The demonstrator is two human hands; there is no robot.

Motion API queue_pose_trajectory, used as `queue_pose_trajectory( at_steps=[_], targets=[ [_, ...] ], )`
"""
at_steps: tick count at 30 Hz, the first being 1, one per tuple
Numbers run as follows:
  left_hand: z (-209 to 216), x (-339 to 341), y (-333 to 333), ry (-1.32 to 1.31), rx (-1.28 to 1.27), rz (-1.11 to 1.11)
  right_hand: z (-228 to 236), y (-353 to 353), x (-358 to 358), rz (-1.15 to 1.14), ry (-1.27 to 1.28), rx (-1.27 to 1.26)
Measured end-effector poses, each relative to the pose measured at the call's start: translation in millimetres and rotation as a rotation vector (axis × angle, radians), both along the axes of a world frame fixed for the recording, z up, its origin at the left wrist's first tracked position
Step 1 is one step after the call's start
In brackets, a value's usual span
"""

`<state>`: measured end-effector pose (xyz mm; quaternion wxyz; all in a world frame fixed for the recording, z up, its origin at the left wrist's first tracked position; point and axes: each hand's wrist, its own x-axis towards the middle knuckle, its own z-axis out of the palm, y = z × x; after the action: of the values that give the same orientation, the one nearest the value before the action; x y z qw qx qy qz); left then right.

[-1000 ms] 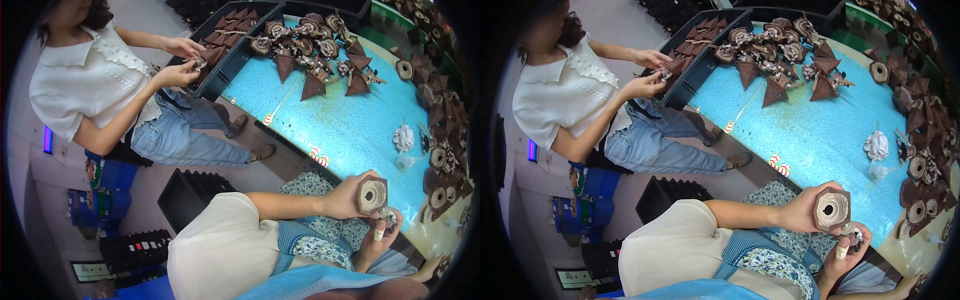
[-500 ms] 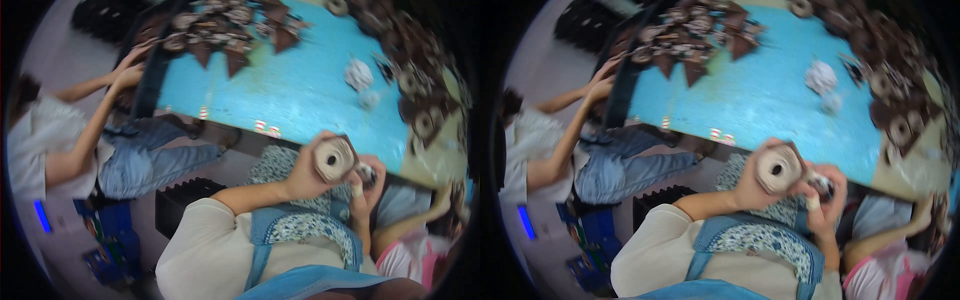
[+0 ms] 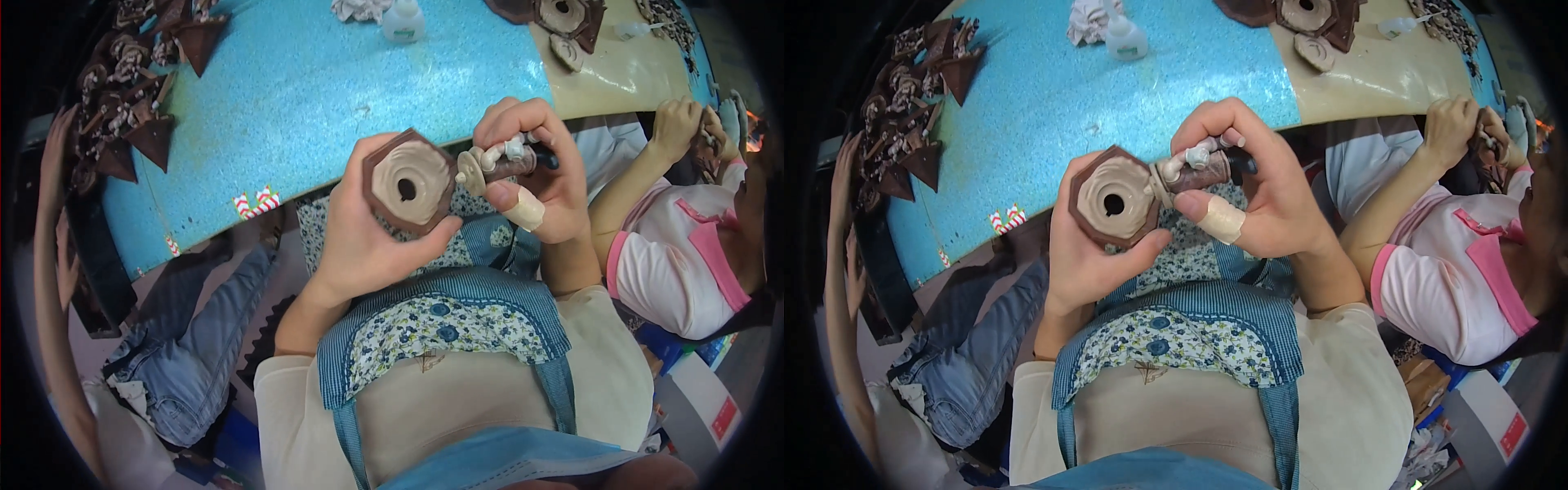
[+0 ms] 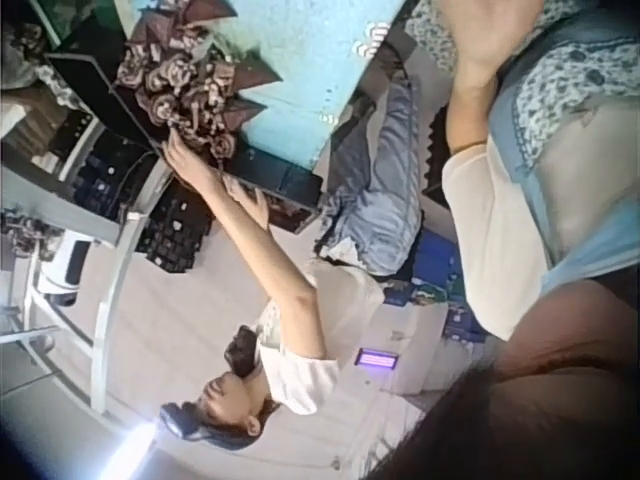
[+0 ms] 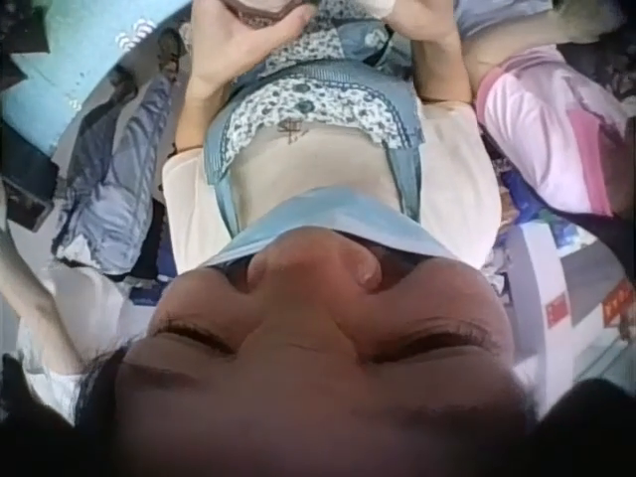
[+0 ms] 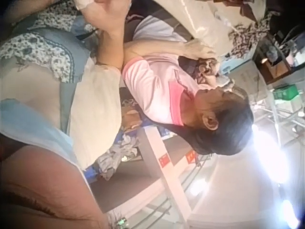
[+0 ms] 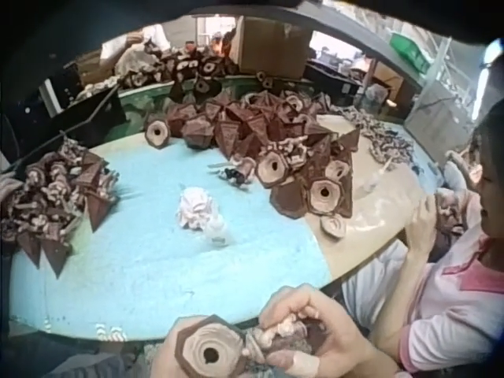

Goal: The person assembles figurines by dispensing glue from a squeeze bottle into base pieces and inserting character figures into the openings.

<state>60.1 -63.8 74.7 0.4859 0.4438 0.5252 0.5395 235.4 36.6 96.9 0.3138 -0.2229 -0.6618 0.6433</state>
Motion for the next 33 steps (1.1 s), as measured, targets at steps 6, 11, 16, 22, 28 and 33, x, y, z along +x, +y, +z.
queue_pose_trajectory(
  at_steps=[6, 11, 16, 22, 28, 33],
  targets=[
    [1.0, 7.5, 1.5, 0.017, 0.016, -0.101, 15.9, 5.1, -10.1, 0.138, -0.163, 0.474],
    [5.2, 7.6, 2.5, 0.192, 0.061, -0.102, 22.2, 3.1, -13.3, 0.186, -0.281, 0.818],
    [5.9, 5.6, 0.7, 0.217, -0.007, -0.188, 25.5, 1.6, -18.0, 0.257, -0.304, 0.968],
    [3.2, 5.5, -2.0, 0.052, -0.081, -0.250, 13.0, -0.7, -19.8, 0.285, -0.137, 0.891],
    [2.5, 3.7, -2.8, -0.075, -0.146, -0.343, 10.2, -9.3, -23.1, 0.244, -0.063, 0.818],
    [1.1, 6.6, -4.2, -0.066, -0.067, -0.328, 12.1, -12.0, -21.0, 0.234, -0.045, 0.783]
  ],
)
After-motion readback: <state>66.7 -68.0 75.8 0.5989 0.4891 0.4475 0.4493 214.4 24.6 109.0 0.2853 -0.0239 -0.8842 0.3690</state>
